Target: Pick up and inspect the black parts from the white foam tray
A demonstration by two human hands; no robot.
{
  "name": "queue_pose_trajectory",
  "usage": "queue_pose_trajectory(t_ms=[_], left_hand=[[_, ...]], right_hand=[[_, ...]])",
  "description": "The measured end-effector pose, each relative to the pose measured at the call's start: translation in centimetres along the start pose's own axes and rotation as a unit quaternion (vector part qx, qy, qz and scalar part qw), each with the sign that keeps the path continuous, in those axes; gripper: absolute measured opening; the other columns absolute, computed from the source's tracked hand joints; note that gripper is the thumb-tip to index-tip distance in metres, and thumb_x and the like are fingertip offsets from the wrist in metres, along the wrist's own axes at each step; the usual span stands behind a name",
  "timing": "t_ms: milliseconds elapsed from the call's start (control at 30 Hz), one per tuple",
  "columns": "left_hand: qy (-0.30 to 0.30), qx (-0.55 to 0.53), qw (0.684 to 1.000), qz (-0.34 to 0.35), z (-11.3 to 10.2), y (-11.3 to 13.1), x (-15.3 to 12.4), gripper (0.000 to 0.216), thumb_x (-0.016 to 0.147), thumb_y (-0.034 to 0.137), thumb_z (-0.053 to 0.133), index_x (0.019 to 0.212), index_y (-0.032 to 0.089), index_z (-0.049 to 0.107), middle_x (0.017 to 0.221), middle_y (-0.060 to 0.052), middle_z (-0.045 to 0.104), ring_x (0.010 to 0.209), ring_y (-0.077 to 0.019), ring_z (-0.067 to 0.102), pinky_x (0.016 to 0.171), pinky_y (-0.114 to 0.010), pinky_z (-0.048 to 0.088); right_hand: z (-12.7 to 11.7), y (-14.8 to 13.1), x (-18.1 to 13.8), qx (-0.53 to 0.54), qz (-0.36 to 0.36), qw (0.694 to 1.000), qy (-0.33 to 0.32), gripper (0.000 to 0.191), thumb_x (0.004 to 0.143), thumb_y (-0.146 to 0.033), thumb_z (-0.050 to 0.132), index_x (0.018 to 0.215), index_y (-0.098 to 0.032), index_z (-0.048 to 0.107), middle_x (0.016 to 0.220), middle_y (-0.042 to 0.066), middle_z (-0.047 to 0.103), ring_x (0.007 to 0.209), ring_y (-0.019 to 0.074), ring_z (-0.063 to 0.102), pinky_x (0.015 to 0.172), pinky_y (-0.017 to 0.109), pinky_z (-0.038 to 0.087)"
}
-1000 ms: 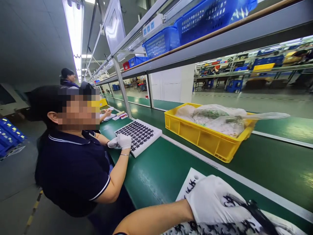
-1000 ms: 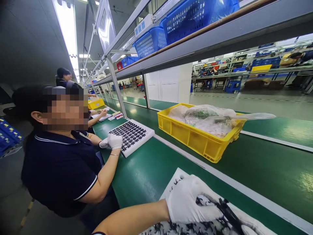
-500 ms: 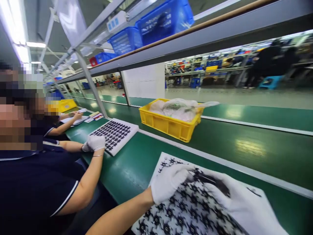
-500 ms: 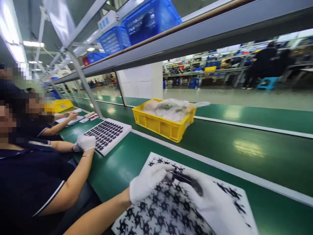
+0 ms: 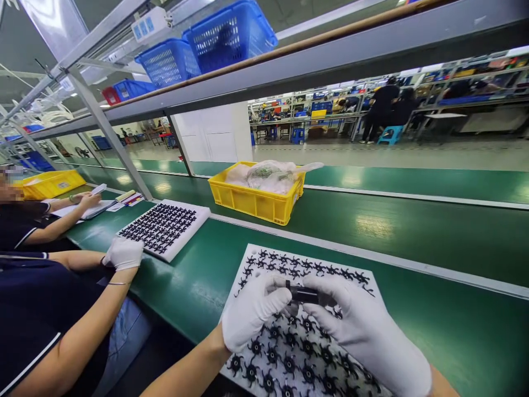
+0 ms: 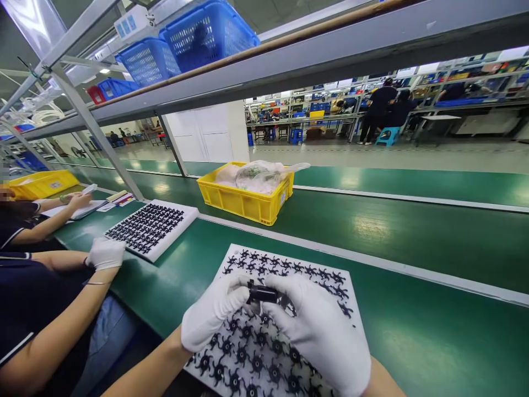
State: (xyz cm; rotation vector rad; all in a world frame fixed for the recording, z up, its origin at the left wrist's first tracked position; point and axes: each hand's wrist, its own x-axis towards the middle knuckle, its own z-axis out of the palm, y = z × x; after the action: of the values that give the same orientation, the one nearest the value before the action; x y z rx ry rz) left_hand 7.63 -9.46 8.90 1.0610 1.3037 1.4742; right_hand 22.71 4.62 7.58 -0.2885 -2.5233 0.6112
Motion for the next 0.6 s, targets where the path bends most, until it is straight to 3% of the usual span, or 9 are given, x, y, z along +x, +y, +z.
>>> queue_pose_trajectory(t_ms=[200, 433, 600], left_hand=[[0.033, 0.004, 0.999, 0.003, -0.4, -0.6, -0.8, 0.038, 0.083, 0.038, 0.063, 0.112, 0.014, 0.057, 0.103, -0.008, 0.061, 0.091, -0.018, 0.056, 0.08, -0.029, 0.045], [0.026, 0.05, 0.998, -0.014, -2.3, -2.9, 0.0, 0.058, 0.077, 0.038, 0.07, 0.128, 0.022, 0.048, 0.126, -0.01, 0.051, 0.109, -0.0242, 0.051, 0.095, -0.038, 0.042], [-0.029, 0.017, 0.998, -0.056, -3.6, -4.5, 0.4, 0.051, 0.088, 0.048, 0.051, 0.129, 0.017, 0.047, 0.113, -0.011, 0.058, 0.089, -0.0184, 0.06, 0.083, -0.035, 0.047]], right_hand=[[1.1, -1.0, 0.3, 0.066, 0.051, 0.996, 0.005, 0.026, 0.082, -0.034, 0.059, 0.106, -0.024, 0.061, 0.094, 0.003, 0.066, 0.079, 0.0197, 0.062, 0.069, 0.031, 0.053], [2.8, 0.1, 0.5, 0.083, 0.063, 0.994, -0.025, 0.028, 0.085, -0.028, 0.06, 0.112, -0.028, 0.056, 0.107, 0.0, 0.063, 0.095, 0.0192, 0.059, 0.085, 0.034, 0.049], [4.4, 1.2, 1.2, 0.064, 0.071, 0.993, -0.075, 0.027, 0.083, -0.023, 0.061, 0.11, -0.029, 0.057, 0.102, -0.001, 0.064, 0.09, 0.0199, 0.06, 0.08, 0.035, 0.05]])
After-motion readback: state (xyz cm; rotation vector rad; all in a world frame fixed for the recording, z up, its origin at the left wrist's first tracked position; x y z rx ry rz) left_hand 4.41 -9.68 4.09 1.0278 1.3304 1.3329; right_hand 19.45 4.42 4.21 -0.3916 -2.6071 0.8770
